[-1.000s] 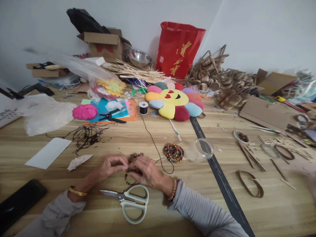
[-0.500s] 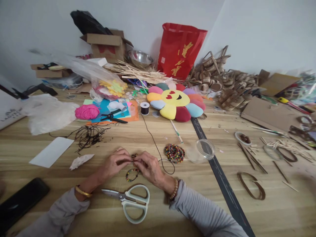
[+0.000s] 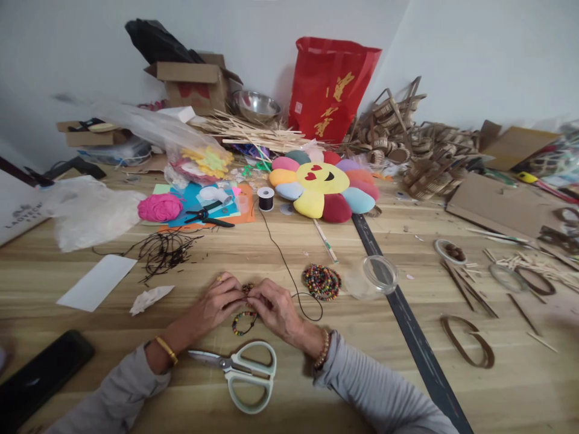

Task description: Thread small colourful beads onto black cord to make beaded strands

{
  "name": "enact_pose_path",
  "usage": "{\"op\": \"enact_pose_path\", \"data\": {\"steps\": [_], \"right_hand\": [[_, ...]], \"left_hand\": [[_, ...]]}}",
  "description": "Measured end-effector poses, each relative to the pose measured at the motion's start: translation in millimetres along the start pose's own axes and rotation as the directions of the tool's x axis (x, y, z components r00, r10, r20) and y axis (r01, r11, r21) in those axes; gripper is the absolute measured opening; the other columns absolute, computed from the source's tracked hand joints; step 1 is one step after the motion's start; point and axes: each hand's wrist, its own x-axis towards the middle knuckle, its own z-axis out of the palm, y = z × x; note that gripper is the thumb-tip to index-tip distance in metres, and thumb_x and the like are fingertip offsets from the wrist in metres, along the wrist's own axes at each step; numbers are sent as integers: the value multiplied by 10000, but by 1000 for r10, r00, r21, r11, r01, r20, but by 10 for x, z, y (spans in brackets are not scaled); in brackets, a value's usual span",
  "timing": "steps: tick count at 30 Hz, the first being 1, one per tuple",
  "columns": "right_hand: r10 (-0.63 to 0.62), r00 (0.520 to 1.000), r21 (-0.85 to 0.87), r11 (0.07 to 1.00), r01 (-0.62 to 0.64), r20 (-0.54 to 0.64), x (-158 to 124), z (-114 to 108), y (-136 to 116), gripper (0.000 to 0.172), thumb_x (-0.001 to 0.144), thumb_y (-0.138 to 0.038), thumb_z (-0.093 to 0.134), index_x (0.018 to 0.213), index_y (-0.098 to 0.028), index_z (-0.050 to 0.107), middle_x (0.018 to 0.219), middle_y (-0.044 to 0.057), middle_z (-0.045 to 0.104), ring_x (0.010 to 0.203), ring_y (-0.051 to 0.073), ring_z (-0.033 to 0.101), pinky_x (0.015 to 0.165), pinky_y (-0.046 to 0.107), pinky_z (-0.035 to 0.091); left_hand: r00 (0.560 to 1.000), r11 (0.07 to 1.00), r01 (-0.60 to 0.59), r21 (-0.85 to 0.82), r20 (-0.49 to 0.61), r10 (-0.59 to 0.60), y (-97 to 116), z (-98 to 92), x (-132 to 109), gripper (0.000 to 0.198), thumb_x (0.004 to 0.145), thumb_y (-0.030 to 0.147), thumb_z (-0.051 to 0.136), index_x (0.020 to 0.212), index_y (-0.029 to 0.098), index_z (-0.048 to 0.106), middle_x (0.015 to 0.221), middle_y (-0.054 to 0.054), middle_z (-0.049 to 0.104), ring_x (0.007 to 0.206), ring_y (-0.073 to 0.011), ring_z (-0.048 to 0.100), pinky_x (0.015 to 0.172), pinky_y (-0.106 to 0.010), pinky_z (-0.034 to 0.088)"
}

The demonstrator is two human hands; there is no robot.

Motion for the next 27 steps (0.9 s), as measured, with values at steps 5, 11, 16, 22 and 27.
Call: {"op": "enact_pose_path", "data": {"steps": [5, 11, 16, 22, 27], "right_hand": [[-42, 999, -29, 999, 43, 11, -9, -7, 6, 134, 940, -229, 490, 863, -166, 581, 770, 49, 595, 703, 142, 559, 635, 243, 462], [-85, 995, -52, 995, 88, 61, -10, -22, -5, 119, 953, -204, 446, 896, -175, 546, 783, 50, 577, 724, 149, 553, 649, 248, 464], [-114, 991, -57, 991, 119, 75, -9, -47, -25, 92, 940, -176, 451, 887, -181, 526, 772, 52, 579, 721, 155, 549, 651, 257, 462], [-103, 991, -58, 992, 108, 90, -27, -47, -9, 85, 931, -162, 468, 885, -180, 537, 782, 49, 577, 720, 150, 536, 647, 256, 457], [-124, 987, -71, 989, 131, 98, -21, -48, -6, 66, 920, -148, 481, 905, -176, 539, 800, 56, 587, 733, 153, 540, 650, 257, 456]], "left_hand": [[991, 977, 14, -212, -130, -42, -13, -16, 24, 121, 847, 139, 576, 797, 157, 685, 748, -54, 659, 758, -174, 566, 726, -302, 462], [973, 877, 173, -448, -62, -224, 24, -67, -11, 61, 787, 155, 627, 791, 152, 688, 726, -51, 661, 723, -167, 600, 672, -276, 480], [954, 794, 246, -555, -8, -301, 25, -70, -43, 69, 782, 196, 649, 779, 146, 697, 715, -42, 652, 724, -162, 597, 675, -269, 477], [944, 758, 265, -596, 1, -329, 10, -79, -51, 69, 778, 200, 663, 779, 146, 705, 718, -38, 655, 726, -161, 594, 684, -270, 476], [955, 761, 233, -605, -7, -298, -15, -70, -56, 66, 789, 196, 664, 789, 149, 711, 732, -47, 672, 745, -169, 601, 711, -288, 478]]}}
